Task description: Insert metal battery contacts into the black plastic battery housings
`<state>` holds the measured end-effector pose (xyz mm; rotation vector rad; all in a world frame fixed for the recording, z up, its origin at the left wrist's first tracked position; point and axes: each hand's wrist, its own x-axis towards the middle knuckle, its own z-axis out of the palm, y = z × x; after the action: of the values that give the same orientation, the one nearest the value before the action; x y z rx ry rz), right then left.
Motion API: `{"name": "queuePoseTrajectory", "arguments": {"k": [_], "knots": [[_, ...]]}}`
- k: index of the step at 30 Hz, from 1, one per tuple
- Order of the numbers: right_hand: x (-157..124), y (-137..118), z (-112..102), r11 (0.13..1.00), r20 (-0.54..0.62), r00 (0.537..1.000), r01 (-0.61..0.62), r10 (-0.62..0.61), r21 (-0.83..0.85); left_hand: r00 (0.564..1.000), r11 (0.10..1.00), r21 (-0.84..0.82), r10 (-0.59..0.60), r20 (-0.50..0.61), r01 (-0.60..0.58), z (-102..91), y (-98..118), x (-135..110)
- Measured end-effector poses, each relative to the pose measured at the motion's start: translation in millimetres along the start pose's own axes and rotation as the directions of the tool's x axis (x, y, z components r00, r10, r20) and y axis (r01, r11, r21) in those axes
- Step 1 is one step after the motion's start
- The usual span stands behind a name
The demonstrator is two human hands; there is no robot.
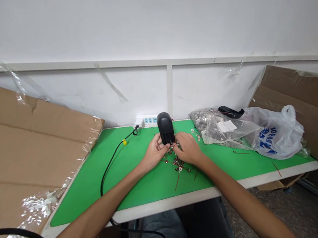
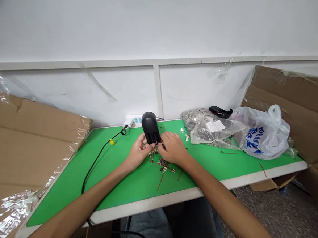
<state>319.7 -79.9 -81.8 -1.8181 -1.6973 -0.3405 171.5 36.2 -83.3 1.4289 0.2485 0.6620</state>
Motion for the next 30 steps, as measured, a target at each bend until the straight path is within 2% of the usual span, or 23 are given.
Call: {"name": "queuePoseTrajectory", "arguments": {"k": [9, 13, 21, 25, 30], "knots": [[0.1, -1.6, 1.4, 0.999, 0.004, 0.999, -0.036, 0.035, 0.036, 1.000, 0.999, -0.035, -0.002, 0.027, 0.003, 2.2, 0.3, -2.0], [1.0, -4.4, 2.1, 0.994, 0.031, 0.997, -0.070, 0.068, 0.086, 1.000, 0.999, -0.050, -0.008, 0.003, 0.008, 1.9, 2.5, -5.1], [4.4, -2.5, 1.0, 0.932, 0.106, 0.984, -0.170, 0.143, 0.319, 0.993, 0.980, -0.177, -0.108, -0.056, 0.097, 0.3, -1.8, -10.6], [5.6, -1.3, 0.6, 0.920, 0.105, 0.985, -0.167, 0.138, 0.354, 0.991, 0.964, -0.240, -0.131, -0.043, 0.117, 1.7, -1.2, -10.5], [8.4, -2.8, 1.1, 0.855, 0.100, 0.984, -0.180, 0.149, 0.487, 0.994, 0.978, -0.189, -0.099, -0.037, 0.091, 3.1, 3.3, -7.6]]}}
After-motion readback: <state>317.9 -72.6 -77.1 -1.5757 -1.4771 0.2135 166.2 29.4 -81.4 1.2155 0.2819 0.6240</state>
